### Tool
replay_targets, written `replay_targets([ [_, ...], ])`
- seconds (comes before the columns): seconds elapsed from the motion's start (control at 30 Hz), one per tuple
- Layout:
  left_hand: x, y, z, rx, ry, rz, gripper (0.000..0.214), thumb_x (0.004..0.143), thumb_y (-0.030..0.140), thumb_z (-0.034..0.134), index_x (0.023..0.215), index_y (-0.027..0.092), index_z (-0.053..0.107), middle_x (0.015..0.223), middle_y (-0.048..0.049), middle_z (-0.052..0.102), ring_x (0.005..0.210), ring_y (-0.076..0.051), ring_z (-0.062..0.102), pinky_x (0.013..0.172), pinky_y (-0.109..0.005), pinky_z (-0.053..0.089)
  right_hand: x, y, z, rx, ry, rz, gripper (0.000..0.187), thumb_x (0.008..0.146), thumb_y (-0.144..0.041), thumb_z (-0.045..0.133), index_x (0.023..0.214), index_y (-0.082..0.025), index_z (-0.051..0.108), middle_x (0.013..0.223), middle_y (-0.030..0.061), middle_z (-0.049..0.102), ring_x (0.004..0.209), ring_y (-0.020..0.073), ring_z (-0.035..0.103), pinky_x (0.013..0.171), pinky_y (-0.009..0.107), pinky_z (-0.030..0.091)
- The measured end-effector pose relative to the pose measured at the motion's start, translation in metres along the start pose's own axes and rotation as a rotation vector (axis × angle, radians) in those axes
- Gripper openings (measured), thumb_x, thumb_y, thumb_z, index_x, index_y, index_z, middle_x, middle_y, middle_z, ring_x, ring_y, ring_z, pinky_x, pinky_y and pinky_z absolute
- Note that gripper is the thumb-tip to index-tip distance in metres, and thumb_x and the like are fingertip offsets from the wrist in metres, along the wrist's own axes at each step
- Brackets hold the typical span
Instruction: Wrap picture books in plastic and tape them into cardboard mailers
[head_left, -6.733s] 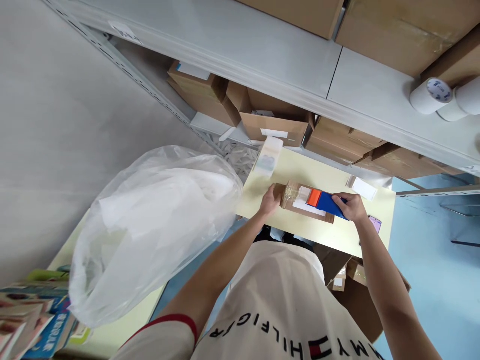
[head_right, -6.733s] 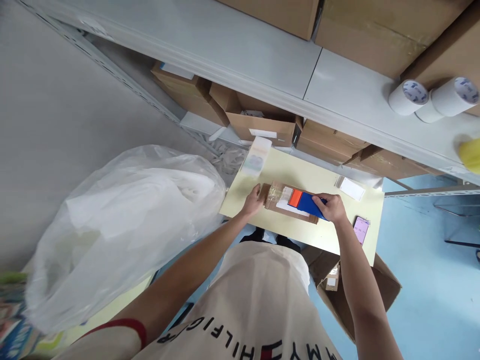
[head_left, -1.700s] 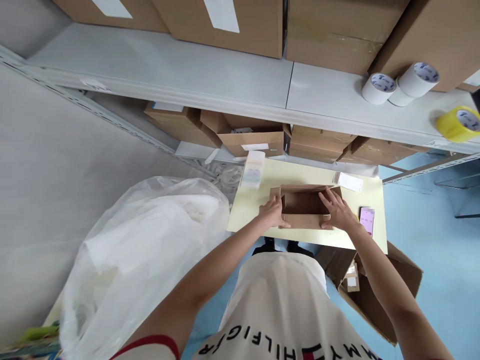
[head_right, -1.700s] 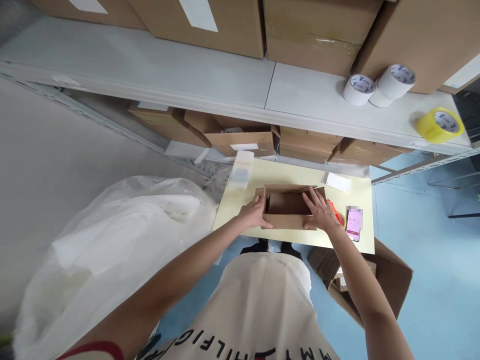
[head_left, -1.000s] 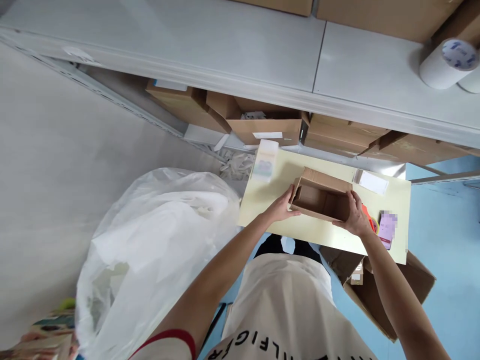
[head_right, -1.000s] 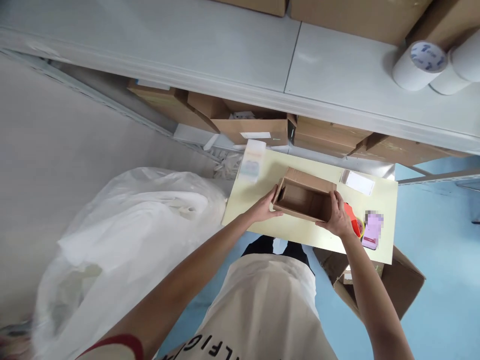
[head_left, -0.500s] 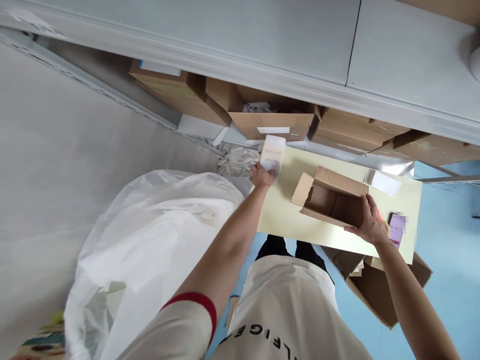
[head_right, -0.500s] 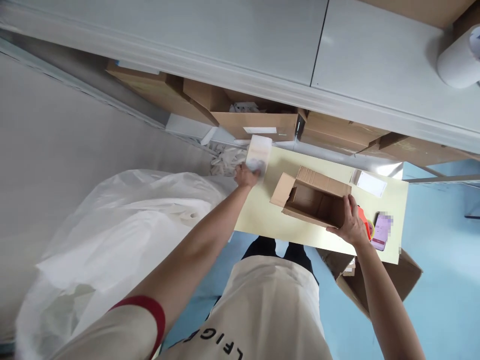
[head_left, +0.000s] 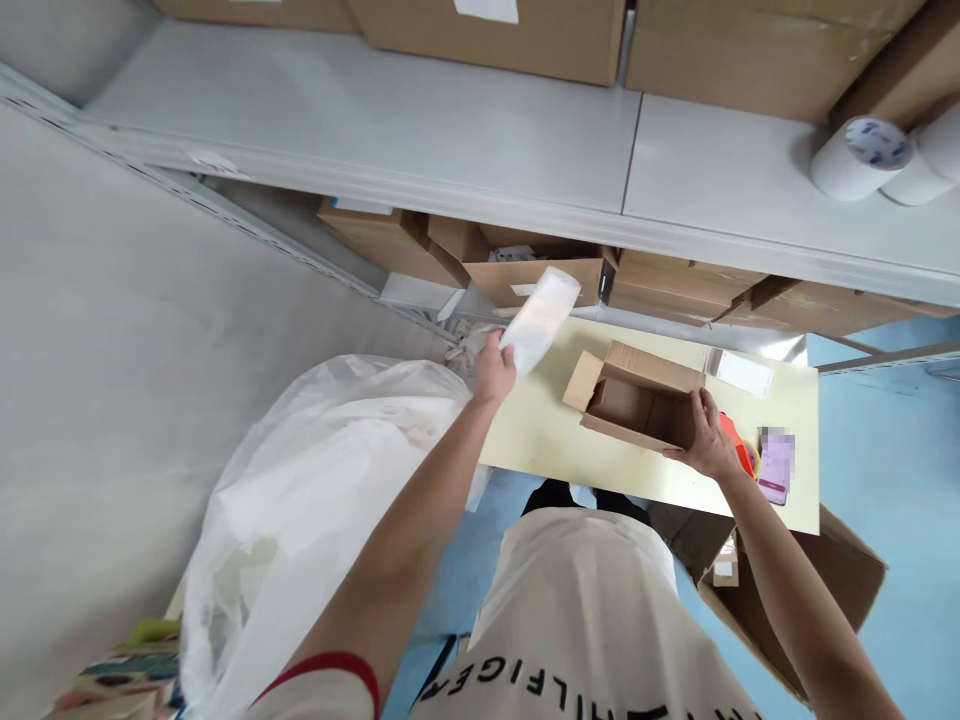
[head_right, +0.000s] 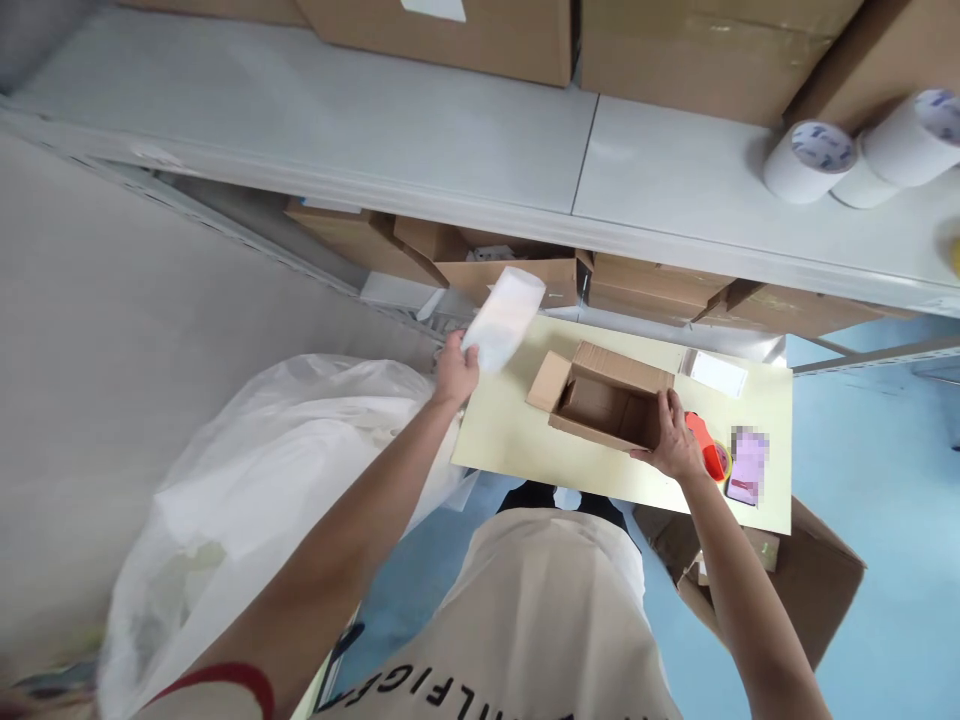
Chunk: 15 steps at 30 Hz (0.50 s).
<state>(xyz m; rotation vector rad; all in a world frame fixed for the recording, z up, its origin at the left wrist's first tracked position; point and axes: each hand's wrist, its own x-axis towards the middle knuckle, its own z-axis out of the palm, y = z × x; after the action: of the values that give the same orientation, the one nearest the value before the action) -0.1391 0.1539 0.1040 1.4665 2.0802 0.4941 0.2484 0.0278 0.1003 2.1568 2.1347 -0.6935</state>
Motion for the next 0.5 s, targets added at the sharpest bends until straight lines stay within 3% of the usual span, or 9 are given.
replay_targets([
  [0.07,-0.011,0.025,-0.018,0.005,0.037,0.194,0.035,0.093,0.021,0.043,0.126,0.015,0.051,0.123,-0.0124,0.064,0.115,-0.025,0.06,0.1,-0.035,0.044,0.0,0.001,0.002,0.023,0.016,-0.024,0.119,0.071,-0.064,0.067,0.155,-0.027,-0.01,0.162,0.0173,0.008,0.135,0.0422,0.042,0.088,0.054,0.053],
  [0.13,-0.025,0.055,-0.023,0.022,0.009,0.387,0.033,0.093,0.022,0.043,0.124,0.016,0.053,0.123,-0.0117,0.064,0.115,-0.025,0.059,0.101,-0.035,0.044,0.001,0.002,0.003,0.035,0.032,-0.04,0.121,0.071,-0.063,0.068,0.154,-0.026,-0.011,0.163,0.0175,0.007,0.136,0.0412,0.04,0.09,0.053,0.052],
  [0.27,-0.051,0.105,0.007,0.095,-0.276,0.612,0.033,0.091,0.016,0.043,0.121,0.019,0.057,0.123,-0.0084,0.065,0.114,-0.023,0.06,0.099,-0.033,0.044,0.003,0.004,0.004,0.026,0.022,-0.039,0.123,0.068,-0.062,0.072,0.155,-0.026,-0.008,0.162,0.0182,0.011,0.136,0.0396,0.042,0.091,0.05,0.052],
  [0.37,-0.062,0.118,0.041,0.233,-0.467,0.642,0.034,0.09,0.013,0.044,0.119,0.02,0.059,0.115,-0.0078,0.069,0.109,-0.024,0.062,0.097,-0.034,0.045,0.005,0.005,0.003,0.047,-0.014,-0.047,0.12,0.066,-0.059,0.074,0.155,-0.027,0.001,0.162,0.0176,0.01,0.129,0.0388,0.049,0.087,0.049,0.053],
  [0.5,-0.068,0.115,0.069,0.314,-0.568,0.549,0.035,0.088,0.012,0.046,0.118,0.025,0.061,0.114,-0.0053,0.07,0.11,-0.023,0.063,0.093,-0.032,0.046,0.007,0.006,0.001,0.085,-0.031,-0.054,0.124,0.061,-0.059,0.078,0.154,-0.024,0.004,0.162,0.0179,0.007,0.129,0.0378,0.049,0.091,0.048,0.052],
])
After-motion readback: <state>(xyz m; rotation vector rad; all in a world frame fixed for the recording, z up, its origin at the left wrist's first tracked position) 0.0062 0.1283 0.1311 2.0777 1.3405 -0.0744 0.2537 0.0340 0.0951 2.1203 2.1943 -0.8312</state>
